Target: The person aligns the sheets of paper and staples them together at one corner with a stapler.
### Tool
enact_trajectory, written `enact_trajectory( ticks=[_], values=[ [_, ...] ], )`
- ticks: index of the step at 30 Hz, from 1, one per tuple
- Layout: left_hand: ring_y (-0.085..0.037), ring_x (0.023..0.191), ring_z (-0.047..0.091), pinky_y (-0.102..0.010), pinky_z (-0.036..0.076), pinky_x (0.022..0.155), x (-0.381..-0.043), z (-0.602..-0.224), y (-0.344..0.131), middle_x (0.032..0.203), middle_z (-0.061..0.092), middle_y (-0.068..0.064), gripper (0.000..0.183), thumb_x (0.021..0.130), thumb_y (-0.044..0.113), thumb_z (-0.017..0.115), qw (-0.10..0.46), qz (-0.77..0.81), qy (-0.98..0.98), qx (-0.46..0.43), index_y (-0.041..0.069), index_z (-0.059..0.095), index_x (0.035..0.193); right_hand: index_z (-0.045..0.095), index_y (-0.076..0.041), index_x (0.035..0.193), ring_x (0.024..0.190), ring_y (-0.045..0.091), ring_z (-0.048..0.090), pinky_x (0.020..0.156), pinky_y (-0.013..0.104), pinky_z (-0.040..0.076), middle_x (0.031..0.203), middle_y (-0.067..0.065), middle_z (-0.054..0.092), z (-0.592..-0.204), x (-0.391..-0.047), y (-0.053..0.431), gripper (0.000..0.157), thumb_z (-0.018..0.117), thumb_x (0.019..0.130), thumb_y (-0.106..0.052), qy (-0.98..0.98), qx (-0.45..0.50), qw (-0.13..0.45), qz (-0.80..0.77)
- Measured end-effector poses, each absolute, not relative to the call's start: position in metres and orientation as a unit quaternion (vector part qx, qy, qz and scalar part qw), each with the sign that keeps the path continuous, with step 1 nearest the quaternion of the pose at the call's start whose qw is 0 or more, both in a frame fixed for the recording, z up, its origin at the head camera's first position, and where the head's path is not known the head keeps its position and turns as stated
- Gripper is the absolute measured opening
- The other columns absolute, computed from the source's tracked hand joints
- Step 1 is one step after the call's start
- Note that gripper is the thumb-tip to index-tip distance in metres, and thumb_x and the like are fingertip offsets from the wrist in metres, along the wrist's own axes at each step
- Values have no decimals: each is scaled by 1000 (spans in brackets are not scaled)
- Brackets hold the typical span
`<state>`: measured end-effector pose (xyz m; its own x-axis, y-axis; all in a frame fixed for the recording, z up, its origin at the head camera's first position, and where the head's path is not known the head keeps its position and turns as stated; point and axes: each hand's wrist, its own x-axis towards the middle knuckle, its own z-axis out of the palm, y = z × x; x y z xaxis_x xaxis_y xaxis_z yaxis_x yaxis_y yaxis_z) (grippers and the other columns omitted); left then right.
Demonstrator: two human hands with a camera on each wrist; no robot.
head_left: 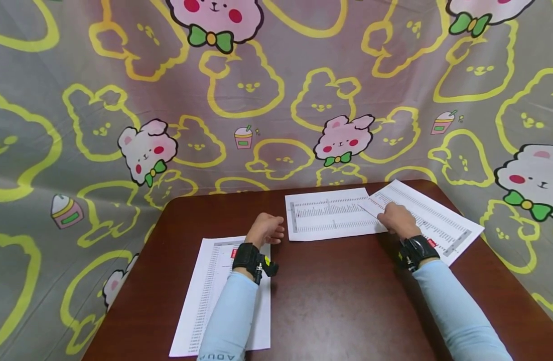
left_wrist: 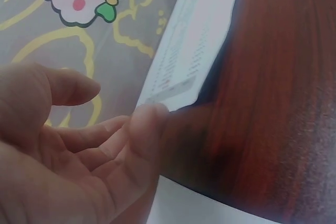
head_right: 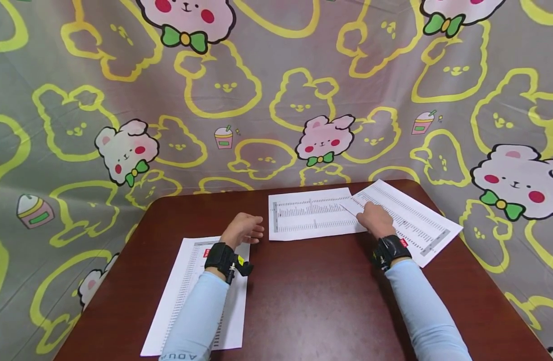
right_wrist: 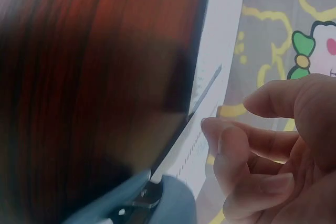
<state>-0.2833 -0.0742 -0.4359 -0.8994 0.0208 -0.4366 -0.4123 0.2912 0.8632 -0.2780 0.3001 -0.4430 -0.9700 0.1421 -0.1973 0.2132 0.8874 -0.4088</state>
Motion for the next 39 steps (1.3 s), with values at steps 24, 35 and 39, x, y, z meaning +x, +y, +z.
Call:
enact_trajectory(
  ticks=[24, 35, 39],
  values=[
    [-25, 75, 65, -37, 54, 68, -278, -455, -68, 97, 63, -18, 35, 91, 23, 56, 198, 579, 780, -131, -3, 54, 115, 55, 4, 98, 58, 25, 56, 48, 31, 43, 75, 15, 57, -455, -279, 303, 28, 55, 87, -22, 970, 95, 92, -203],
    [-22, 64, 65, -34, 54, 60, -281, -465, -61, 88, 65, -17, 29, 90, 19, 58, 192, 558, 795, -140, -5, 58, 108, 57, 4, 101, 58, 25, 57, 48, 32, 44, 76, 15, 59, -458, -279, 298, 27, 57, 85, -18, 967, 106, 106, -206],
    [-19, 60, 63, -33, 54, 58, -283, -465, -60, 83, 65, -14, 23, 89, 16, 58, 183, 556, 798, -141, -4, 61, 101, 57, 4, 101, 59, 25, 57, 49, 32, 44, 77, 15, 59, -458, -279, 297, 27, 58, 85, -17, 968, 103, 102, -207]
  ],
)
